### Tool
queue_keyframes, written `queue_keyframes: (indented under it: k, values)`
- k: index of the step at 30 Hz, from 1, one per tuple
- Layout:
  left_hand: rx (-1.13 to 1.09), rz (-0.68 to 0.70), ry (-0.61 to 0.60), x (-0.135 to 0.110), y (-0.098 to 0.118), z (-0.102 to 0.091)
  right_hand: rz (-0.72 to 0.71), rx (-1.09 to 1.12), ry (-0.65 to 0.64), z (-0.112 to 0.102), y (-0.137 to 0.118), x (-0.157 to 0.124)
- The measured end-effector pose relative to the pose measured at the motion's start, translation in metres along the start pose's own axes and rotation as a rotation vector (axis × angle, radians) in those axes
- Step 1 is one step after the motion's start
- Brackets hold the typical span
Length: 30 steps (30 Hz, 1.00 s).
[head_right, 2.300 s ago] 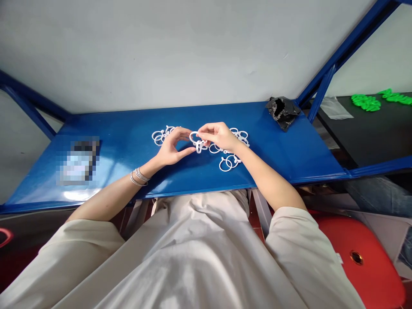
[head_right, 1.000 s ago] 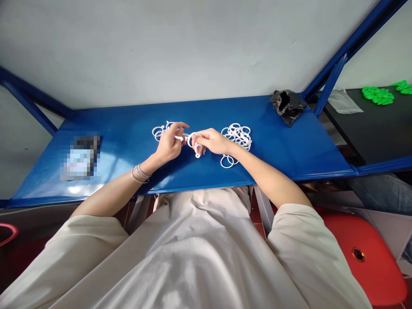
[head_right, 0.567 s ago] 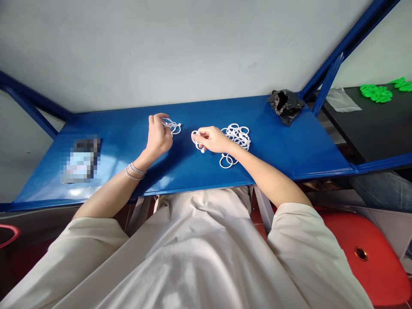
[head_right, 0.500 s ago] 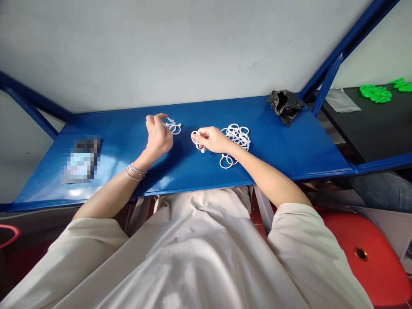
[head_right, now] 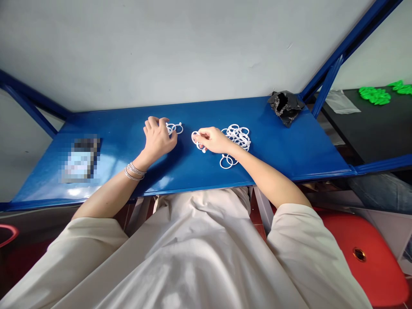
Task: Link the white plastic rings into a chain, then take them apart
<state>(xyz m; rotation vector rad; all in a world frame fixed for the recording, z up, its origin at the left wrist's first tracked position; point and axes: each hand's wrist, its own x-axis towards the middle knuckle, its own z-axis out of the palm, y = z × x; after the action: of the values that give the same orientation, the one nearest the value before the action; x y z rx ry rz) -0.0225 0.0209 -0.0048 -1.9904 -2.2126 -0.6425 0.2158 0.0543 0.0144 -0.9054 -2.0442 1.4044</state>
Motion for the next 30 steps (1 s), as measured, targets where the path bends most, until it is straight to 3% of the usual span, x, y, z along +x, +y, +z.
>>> queue_keyframes:
  k: [4,7,10,18,22,25,27,30]
  values:
    - [0.061,0.003,-0.066,0.003,-0.007,-0.001,-0.035,-0.335,0.089,-0.004,-0.004,-0.003]
    - [0.063,-0.002,-0.106,0.005,-0.013,0.002,-0.01,-0.513,0.045,-0.007,-0.01,-0.006]
    - [0.029,0.024,-0.08,0.007,-0.018,0.006,0.028,-0.531,-0.016,-0.008,-0.014,-0.008]
    - [-0.083,0.035,-0.044,0.016,-0.028,0.004,0.069,-0.565,-0.035,-0.009,-0.015,-0.008]
    - [-0.201,0.04,0.085,0.02,-0.025,-0.007,0.078,-0.59,-0.031,-0.008,-0.015,-0.008]
    - [-0.438,0.049,0.169,0.019,-0.014,-0.017,0.056,-0.589,-0.026,-0.007,-0.013,-0.008]
    - [-0.685,0.026,0.087,0.016,-0.005,-0.021,0.013,-0.614,-0.018,-0.006,-0.011,-0.007]
    - [-1.026,-0.053,-0.179,0.01,0.008,-0.022,-0.039,-0.685,-0.003,-0.005,-0.009,-0.008]
